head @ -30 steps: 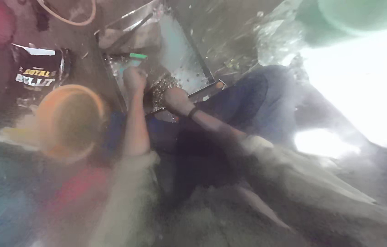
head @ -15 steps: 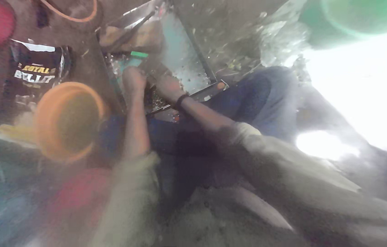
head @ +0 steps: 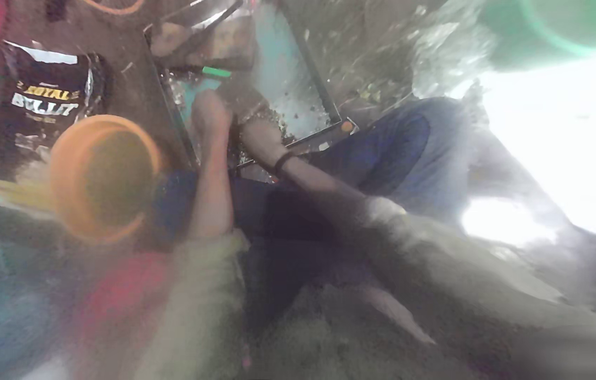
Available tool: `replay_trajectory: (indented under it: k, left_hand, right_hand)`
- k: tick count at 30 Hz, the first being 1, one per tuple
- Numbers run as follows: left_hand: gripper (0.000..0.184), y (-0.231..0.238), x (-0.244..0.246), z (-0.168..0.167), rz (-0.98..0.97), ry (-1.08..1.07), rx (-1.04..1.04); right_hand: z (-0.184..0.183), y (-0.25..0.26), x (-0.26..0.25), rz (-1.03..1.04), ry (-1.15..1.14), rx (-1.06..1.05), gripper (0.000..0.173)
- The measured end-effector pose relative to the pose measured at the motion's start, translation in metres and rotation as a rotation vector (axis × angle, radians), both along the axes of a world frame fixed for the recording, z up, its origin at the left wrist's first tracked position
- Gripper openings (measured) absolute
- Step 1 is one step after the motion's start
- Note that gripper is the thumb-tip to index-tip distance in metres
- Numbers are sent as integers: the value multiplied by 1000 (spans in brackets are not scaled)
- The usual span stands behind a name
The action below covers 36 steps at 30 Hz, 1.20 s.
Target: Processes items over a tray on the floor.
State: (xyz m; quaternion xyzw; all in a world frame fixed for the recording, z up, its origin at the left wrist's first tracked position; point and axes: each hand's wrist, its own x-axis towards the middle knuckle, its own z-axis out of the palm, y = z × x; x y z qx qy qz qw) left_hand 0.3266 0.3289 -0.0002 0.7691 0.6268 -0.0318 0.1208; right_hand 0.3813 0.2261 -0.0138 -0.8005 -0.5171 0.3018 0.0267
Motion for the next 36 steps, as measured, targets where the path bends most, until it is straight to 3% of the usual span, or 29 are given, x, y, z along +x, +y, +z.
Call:
replay_trajectory:
  k: [5,10,16,26,36]
  left_hand:
    - [24,4,-4,-5,-12,-88,-10]
    - [24,5,-6,-6,8,-71,-7]
    - [25,7,-7,-12,-7,-60,-22]
    - [20,9,-8,-9,-31,-91,-34]
    - [24,11,-11,-4,-18,-92,-68]
  right_hand:
    - [12,-27,9,47,-19,-46,20]
    - [30,9,13,47,44,28,28]
    - [8,32,11,52,108,74,30]
    - [13,-27,16,46,19,-84,22]
    - [15,32,13,59,88,127,33]
